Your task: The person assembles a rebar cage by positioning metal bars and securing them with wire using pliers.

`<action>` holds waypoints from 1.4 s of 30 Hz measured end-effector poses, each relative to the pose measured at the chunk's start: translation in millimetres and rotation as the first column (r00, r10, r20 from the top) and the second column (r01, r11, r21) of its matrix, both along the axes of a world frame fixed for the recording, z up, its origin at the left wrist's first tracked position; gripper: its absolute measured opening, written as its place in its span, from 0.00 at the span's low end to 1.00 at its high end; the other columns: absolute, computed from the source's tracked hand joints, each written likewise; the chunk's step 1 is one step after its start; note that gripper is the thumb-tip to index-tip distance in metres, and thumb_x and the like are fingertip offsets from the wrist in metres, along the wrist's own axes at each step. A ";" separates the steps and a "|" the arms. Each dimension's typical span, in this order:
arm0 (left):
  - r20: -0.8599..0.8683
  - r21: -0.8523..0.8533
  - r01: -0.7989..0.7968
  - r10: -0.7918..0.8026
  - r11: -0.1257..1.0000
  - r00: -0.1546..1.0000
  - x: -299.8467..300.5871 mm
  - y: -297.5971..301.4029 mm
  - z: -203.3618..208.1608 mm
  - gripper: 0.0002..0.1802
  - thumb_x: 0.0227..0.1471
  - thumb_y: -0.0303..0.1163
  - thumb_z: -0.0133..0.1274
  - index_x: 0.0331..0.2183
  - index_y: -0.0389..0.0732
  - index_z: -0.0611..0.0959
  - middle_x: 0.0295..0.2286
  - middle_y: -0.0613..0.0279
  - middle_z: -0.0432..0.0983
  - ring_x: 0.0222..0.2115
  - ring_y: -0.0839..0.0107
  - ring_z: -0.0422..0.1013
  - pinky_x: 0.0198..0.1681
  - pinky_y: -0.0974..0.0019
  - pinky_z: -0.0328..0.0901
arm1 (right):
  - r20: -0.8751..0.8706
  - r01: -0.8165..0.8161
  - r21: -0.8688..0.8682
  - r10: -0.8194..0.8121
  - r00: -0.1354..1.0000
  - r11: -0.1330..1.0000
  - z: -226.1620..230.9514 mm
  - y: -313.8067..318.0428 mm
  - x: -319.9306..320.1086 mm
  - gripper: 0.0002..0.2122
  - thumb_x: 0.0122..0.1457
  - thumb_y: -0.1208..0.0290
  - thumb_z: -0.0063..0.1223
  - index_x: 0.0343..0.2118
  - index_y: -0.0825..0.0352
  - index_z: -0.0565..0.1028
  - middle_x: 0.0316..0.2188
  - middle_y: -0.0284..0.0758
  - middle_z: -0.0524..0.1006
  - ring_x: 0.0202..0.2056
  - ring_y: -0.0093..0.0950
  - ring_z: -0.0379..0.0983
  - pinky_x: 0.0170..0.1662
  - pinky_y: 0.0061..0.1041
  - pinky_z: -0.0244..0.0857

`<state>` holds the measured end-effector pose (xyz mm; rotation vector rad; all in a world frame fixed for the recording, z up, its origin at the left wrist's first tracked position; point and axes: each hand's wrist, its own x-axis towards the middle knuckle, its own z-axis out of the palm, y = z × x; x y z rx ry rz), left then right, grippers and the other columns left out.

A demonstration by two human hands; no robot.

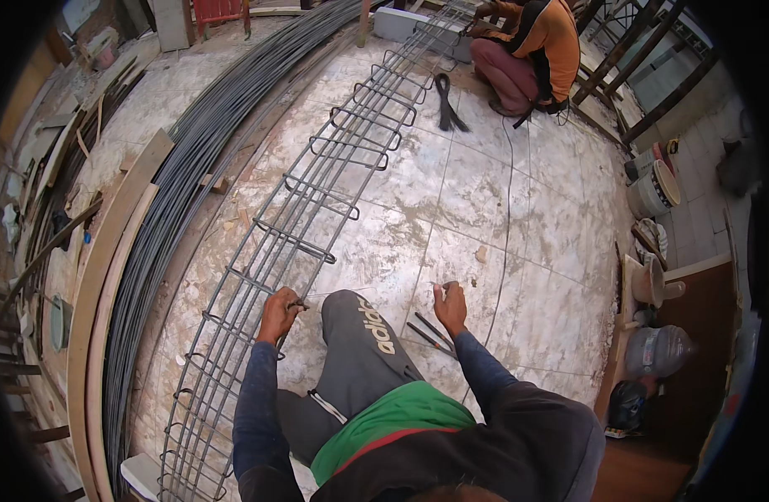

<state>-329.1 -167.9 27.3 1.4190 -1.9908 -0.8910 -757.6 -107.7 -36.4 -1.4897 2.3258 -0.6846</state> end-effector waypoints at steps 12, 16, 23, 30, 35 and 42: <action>0.135 0.092 -0.099 0.086 0.991 0.987 7.0 -0.6 -9.0 0.09 0.35 0.26 0.63 0.25 0.37 0.82 0.25 0.55 0.75 0.28 0.58 0.74 0.34 0.61 0.67 | -0.281 -0.140 0.597 0.370 0.885 0.790 -68.0 91.4 23.7 0.16 0.57 0.66 0.51 0.47 0.62 0.66 0.44 0.42 0.68 0.48 0.40 0.68 0.44 0.41 0.67; 0.078 0.086 -0.152 0.145 0.985 0.986 -1.8 0.8 -10.8 0.09 0.35 0.28 0.64 0.24 0.37 0.82 0.25 0.55 0.76 0.29 0.59 0.74 0.34 0.61 0.67 | -0.235 -0.209 0.641 0.448 0.863 0.739 -79.9 86.5 -1.0 0.12 0.58 0.71 0.45 0.46 0.60 0.67 0.43 0.45 0.69 0.44 0.42 0.71 0.41 0.41 0.68; -0.070 -0.027 -0.292 0.290 0.956 0.955 0.2 26.1 -8.4 0.15 0.37 0.19 0.63 0.33 0.32 0.82 0.31 0.52 0.74 0.31 0.59 0.74 0.36 0.61 0.68 | 0.209 -0.387 0.302 0.336 0.918 0.871 -47.7 77.4 5.0 0.17 0.59 0.66 0.47 0.47 0.69 0.60 0.38 0.57 0.66 0.37 0.57 0.70 0.40 0.48 0.67; -0.186 -0.285 -0.621 0.594 0.730 0.783 -37.9 85.2 13.1 0.07 0.47 0.27 0.58 0.32 0.36 0.82 0.29 0.52 0.76 0.31 0.53 0.74 0.35 0.58 0.67 | 0.728 -0.037 -0.142 0.130 0.673 0.989 6.0 45.2 13.9 0.09 0.66 0.66 0.41 0.39 0.67 0.62 0.28 0.35 0.68 0.28 0.24 0.69 0.32 0.27 0.68; -0.459 0.742 0.015 0.491 0.671 0.740 -103.5 142.1 65.6 0.36 0.60 0.58 0.40 0.36 0.31 0.81 0.27 0.50 0.79 0.29 0.61 0.76 0.35 0.58 0.70 | 0.607 -0.326 -0.380 0.499 0.618 0.866 166.5 23.7 74.6 0.12 0.64 0.72 0.47 0.47 0.71 0.65 0.41 0.42 0.73 0.44 0.28 0.73 0.46 0.28 0.72; -0.808 0.470 0.461 0.577 0.753 -0.119 -137.6 166.4 68.4 0.35 0.59 0.60 0.40 0.47 0.35 0.74 0.38 0.56 0.75 0.36 0.68 0.74 0.36 0.68 0.72 | -0.229 -0.967 -0.251 0.973 0.019 -0.040 226.1 67.6 131.1 0.12 0.47 0.84 0.57 0.36 0.65 0.78 0.51 0.36 0.75 0.55 0.45 0.67 0.55 0.38 0.64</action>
